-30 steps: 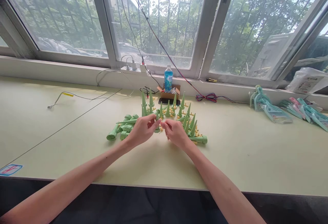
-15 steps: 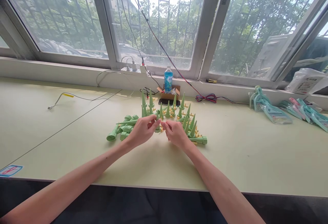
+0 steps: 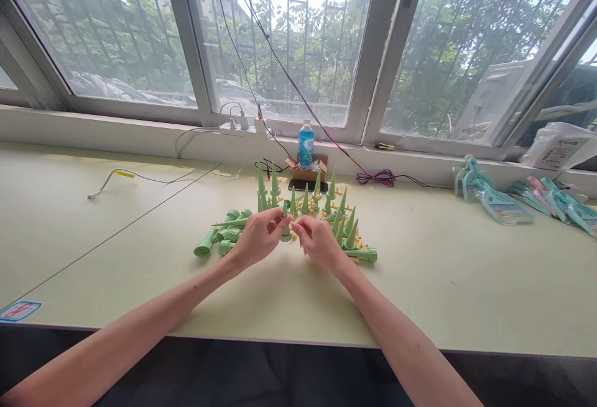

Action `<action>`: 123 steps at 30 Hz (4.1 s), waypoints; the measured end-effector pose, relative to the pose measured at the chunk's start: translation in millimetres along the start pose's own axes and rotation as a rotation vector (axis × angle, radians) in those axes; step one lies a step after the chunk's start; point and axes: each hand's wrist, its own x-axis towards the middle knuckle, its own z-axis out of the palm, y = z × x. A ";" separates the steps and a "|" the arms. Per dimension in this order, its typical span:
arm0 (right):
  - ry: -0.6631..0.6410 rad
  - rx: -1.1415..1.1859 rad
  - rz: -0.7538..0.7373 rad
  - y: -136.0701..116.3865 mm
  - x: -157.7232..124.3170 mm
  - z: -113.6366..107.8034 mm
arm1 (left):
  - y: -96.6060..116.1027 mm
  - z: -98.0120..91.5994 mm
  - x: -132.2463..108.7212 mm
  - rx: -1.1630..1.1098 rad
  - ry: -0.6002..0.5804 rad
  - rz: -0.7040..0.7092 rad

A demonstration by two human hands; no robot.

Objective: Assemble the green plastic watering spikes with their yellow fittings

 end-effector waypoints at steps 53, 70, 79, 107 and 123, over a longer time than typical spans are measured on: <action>-0.139 -0.143 -0.042 -2.7 -1.7 -3.4 | 4.2 -1.0 -1.6 0.037 -0.035 0.099; -0.183 -0.105 -0.062 -1.3 -2.1 -3.6 | 1.1 -0.5 -1.6 -0.063 -0.075 0.101; -0.207 -0.078 -0.039 2.4 -3.3 -2.9 | 0.7 -0.4 -1.1 -0.060 -0.061 0.128; -0.077 -0.073 -0.060 2.2 -0.7 -3.2 | 5.8 -4.3 -0.8 -0.192 -0.034 -0.013; 0.000 0.000 -0.067 -2.0 -0.5 -4.7 | 6.4 -3.3 -0.9 -0.202 0.025 -0.060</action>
